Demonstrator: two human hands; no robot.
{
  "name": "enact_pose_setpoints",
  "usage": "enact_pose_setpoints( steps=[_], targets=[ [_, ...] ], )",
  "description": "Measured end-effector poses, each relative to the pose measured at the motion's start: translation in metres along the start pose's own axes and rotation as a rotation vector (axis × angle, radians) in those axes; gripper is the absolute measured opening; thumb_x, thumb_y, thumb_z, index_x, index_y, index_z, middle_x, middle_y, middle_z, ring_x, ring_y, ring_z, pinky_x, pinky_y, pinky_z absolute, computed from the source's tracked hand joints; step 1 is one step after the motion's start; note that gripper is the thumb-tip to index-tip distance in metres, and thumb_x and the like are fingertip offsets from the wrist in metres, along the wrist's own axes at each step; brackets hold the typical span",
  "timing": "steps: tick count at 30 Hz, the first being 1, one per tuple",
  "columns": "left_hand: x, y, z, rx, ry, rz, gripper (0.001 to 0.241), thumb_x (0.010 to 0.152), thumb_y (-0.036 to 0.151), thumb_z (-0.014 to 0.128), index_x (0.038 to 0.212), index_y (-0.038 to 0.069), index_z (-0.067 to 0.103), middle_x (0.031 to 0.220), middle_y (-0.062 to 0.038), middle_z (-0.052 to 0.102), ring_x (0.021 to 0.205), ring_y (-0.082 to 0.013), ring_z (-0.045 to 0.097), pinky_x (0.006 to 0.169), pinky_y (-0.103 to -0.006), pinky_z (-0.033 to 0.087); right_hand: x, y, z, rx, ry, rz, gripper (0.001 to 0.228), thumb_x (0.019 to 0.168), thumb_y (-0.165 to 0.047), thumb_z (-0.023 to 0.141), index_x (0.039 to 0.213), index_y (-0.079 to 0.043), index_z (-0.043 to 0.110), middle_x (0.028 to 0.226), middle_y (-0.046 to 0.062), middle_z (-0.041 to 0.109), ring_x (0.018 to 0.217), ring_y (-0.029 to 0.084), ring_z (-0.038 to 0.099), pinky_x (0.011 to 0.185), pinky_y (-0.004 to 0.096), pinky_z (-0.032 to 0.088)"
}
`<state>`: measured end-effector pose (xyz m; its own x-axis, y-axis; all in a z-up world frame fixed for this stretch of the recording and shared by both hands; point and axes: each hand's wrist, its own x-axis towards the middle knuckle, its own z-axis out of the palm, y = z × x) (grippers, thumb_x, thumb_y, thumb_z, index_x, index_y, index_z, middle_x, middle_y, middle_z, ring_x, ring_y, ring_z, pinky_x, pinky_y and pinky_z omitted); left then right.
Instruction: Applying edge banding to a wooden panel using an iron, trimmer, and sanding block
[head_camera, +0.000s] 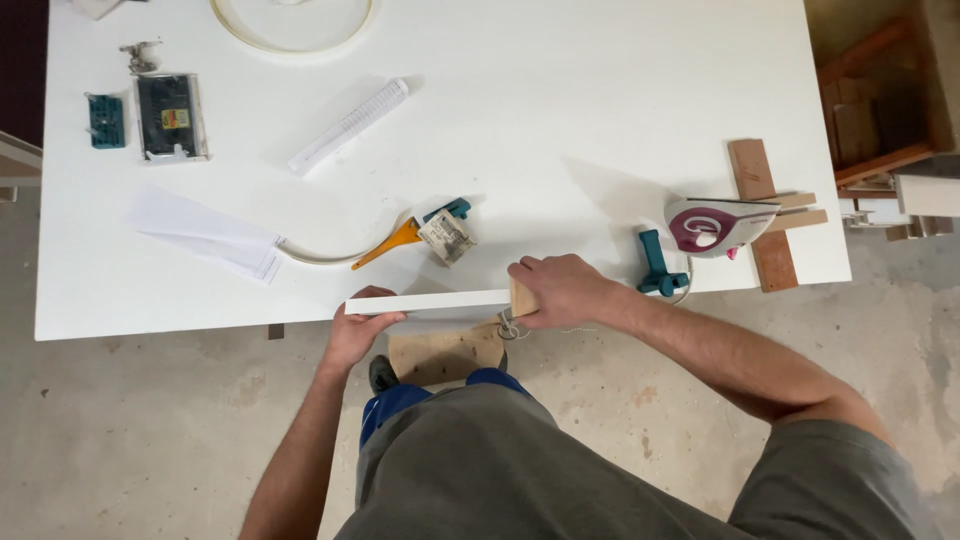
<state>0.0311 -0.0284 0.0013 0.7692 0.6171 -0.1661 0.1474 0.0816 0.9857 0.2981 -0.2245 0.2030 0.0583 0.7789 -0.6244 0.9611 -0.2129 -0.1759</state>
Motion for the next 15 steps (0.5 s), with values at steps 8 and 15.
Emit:
enact_pose_setpoints(
  steps=[8, 15],
  targets=[
    [-0.002, -0.004, 0.002, -0.1, 0.028, 0.067, 0.034, 0.07, 0.012, 0.097, 0.094, 0.001, 0.076, 0.098, -0.018, 0.077, 0.094, -0.0262, 0.07, 0.081, -0.0405, 0.052, 0.053, -0.037, -0.007, -0.012, -0.049, -0.103, 0.076, 0.085, -0.049, 0.064, 0.144, -0.005, 0.046, 0.113, 0.017, 0.064, 0.097, 0.041, 0.071, 0.077, 0.055, 0.059],
    [0.002, -0.011, 0.008, -0.145, 0.033, 0.151, 0.031, 0.07, 0.01, 0.097, 0.092, 0.003, 0.076, 0.093, -0.015, 0.077, 0.087, -0.024, 0.068, 0.075, -0.036, 0.051, 0.102, -0.08, -0.028, -0.046, -0.086, -0.176, 0.082, 0.087, -0.049, 0.062, 0.15, -0.001, 0.041, 0.119, 0.022, 0.063, 0.095, 0.041, 0.071, 0.075, 0.056, 0.058]
  ],
)
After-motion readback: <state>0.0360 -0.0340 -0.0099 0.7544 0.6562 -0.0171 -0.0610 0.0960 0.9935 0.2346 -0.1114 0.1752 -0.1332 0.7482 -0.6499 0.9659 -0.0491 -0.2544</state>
